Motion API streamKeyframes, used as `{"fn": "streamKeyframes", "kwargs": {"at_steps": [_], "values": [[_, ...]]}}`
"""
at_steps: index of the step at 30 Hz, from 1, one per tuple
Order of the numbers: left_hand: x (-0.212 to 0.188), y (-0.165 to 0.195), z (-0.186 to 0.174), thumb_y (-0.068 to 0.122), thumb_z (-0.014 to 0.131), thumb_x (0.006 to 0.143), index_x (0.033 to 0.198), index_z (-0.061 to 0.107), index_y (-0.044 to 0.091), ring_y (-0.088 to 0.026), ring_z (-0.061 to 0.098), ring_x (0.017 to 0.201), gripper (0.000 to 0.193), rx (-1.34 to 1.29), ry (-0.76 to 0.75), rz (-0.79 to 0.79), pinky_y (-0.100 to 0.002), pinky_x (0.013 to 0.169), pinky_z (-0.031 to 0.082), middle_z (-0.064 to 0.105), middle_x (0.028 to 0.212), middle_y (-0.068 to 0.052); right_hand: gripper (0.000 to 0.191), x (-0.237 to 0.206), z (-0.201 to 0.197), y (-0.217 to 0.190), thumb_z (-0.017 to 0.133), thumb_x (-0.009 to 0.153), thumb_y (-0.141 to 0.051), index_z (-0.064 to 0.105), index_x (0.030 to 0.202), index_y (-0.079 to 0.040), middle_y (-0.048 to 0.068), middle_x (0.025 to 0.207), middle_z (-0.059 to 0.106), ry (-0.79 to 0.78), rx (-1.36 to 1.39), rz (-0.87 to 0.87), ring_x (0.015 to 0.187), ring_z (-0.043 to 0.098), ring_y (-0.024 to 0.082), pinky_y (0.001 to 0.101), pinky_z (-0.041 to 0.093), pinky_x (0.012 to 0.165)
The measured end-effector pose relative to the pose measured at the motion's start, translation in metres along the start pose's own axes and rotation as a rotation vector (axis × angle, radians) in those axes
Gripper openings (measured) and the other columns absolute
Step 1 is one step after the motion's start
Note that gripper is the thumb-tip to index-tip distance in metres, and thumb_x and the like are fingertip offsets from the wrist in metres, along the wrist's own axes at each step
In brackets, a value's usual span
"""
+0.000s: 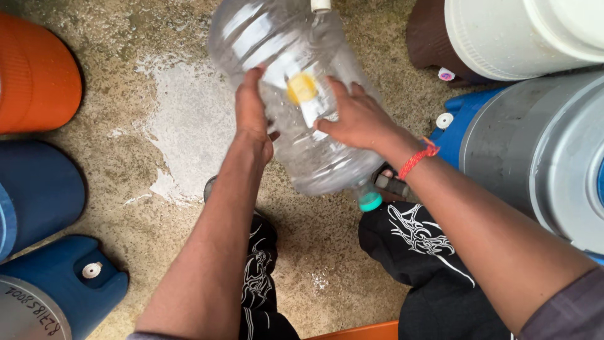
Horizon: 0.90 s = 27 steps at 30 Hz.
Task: The person fills a large transparent plastic water bottle from a tap attached to a large storage tank. They position the bottle under the tap, open the valve to fill it, then close the valve and screw a green cap onto the bottle.
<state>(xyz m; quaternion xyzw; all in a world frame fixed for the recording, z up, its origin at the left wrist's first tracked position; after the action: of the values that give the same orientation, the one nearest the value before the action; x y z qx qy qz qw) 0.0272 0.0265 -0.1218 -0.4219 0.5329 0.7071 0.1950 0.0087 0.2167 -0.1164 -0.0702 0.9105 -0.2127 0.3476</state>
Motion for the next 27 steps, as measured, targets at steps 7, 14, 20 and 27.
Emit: {"fn": "streamKeyframes", "kwargs": {"at_steps": [7,14,20,27], "values": [[0.002,-0.025,-0.010,0.053,0.044,0.093,0.161,0.024,0.023,-0.041,0.036,0.145,0.078,-0.110,0.120,-0.145,-0.060,0.114,0.040,0.031,0.158,-0.020,0.113,0.004,-0.024,0.043,0.068,0.091,-0.067,0.005,0.164,-0.008,0.039,0.162,0.005,0.120,-0.021,0.287,0.150,0.009,0.060,0.0584,0.018,0.123],[0.016,-0.084,0.003,0.063,0.034,0.095,0.162,0.022,0.016,-0.041,0.036,0.149,0.082,-0.222,0.011,-0.245,-0.064,0.117,0.030,0.035,0.162,-0.022,0.097,-0.009,-0.031,0.021,0.063,0.081,-0.058,0.031,0.160,-0.011,0.024,0.154,0.052,0.075,0.422,0.362,0.144,0.053,0.032,0.0410,0.041,0.119],[0.038,-0.105,-0.091,0.072,0.036,0.092,0.161,0.023,0.014,-0.038,0.037,0.148,0.091,-0.102,0.485,-0.287,-0.060,0.119,0.031,0.034,0.164,-0.016,0.100,-0.009,-0.005,0.023,0.066,0.084,-0.057,0.025,0.159,-0.006,0.020,0.164,0.034,-0.035,0.473,0.260,0.150,0.037,0.031,0.0422,0.033,0.120],[0.041,-0.112,-0.092,0.089,0.038,0.077,0.162,0.023,0.016,-0.041,0.043,0.142,0.113,0.034,0.620,-0.338,-0.060,0.114,0.038,0.032,0.162,-0.020,0.128,-0.013,0.054,0.002,0.067,0.074,-0.070,-0.001,0.163,-0.009,0.019,0.170,0.010,-0.246,0.633,0.326,0.158,0.012,0.030,0.0470,0.019,0.124]]}}
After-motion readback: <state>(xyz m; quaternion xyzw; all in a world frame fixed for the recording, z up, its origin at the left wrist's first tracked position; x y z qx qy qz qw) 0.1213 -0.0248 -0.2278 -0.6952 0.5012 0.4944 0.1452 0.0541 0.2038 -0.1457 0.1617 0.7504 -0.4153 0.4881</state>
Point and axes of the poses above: each hand's wrist, its own x-axis towards the middle knuckle, its own z-axis out of the palm, y = z × x, the point moved 7 cm from there along x, towards the middle knuckle
